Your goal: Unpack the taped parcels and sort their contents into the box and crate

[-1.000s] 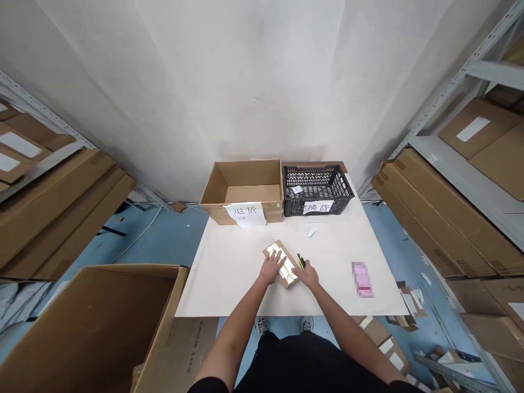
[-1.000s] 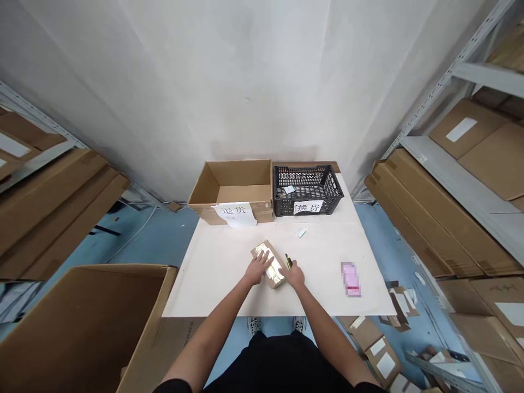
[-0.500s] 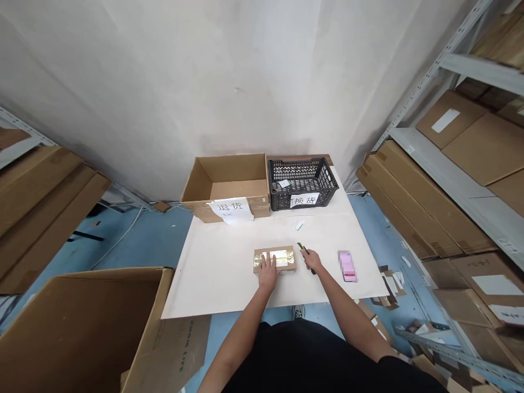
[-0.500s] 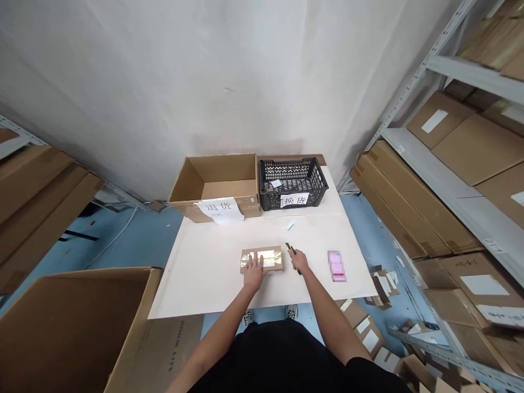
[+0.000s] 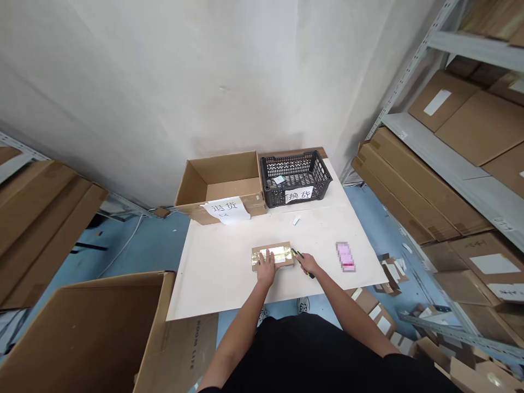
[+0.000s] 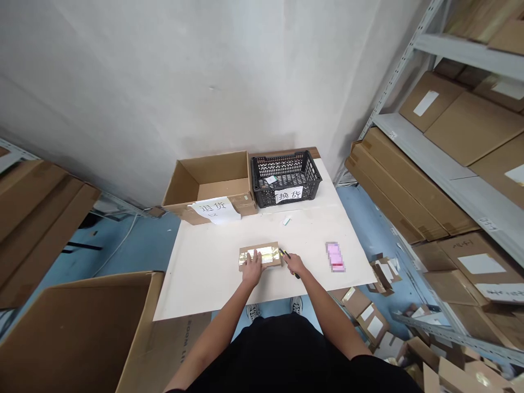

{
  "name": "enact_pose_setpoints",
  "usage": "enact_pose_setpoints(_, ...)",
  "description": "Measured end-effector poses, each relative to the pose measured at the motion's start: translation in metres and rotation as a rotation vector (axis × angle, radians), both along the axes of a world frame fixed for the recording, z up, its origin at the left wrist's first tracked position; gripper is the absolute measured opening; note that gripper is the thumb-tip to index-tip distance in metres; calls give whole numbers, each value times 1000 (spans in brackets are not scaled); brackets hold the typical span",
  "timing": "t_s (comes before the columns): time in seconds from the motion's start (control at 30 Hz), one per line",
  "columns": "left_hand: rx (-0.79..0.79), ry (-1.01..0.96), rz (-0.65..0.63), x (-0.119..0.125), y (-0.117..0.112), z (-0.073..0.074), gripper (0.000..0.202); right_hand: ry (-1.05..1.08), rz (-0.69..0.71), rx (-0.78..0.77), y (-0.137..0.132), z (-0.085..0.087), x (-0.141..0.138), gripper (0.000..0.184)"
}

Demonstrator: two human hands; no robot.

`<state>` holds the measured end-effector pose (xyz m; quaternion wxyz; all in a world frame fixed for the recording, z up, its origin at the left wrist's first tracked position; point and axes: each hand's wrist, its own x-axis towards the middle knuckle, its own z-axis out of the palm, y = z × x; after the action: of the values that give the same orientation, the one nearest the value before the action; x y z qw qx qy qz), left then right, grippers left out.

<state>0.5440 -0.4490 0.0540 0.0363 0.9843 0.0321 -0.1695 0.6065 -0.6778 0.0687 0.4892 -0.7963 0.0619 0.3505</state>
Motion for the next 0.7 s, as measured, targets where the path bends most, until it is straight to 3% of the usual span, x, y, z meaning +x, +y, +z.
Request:
enact_pose_setpoints(0.2, -2, -2, 9, 1, -1, 15, 68, 10, 83, -40, -24, 0, -22, 41)
enact_pose_setpoints(0.3, -82, -11, -1, 9, 13, 28, 65, -42, -127, -97, -17, -9, -36, 42)
enact_pose_setpoints(0.37, -137, -55, 15, 14, 28, 36, 59, -52, -264, -143, 1, -17, -45, 41)
enact_pose_setpoints(0.43, -144, -72, 55, 15, 43, 39, 58, -49, -295, -172, 26, -23, -48, 42)
enact_pose_setpoints(0.57, -78, 3, 145, 4, 51, 39, 63, -135, -305, -248, 62, -23, -20, 51)
enact_pose_setpoints(0.7, -125, 32, 121, -9, 21, 35, 59, -144, -354, -277, 60, -9, 35, 42)
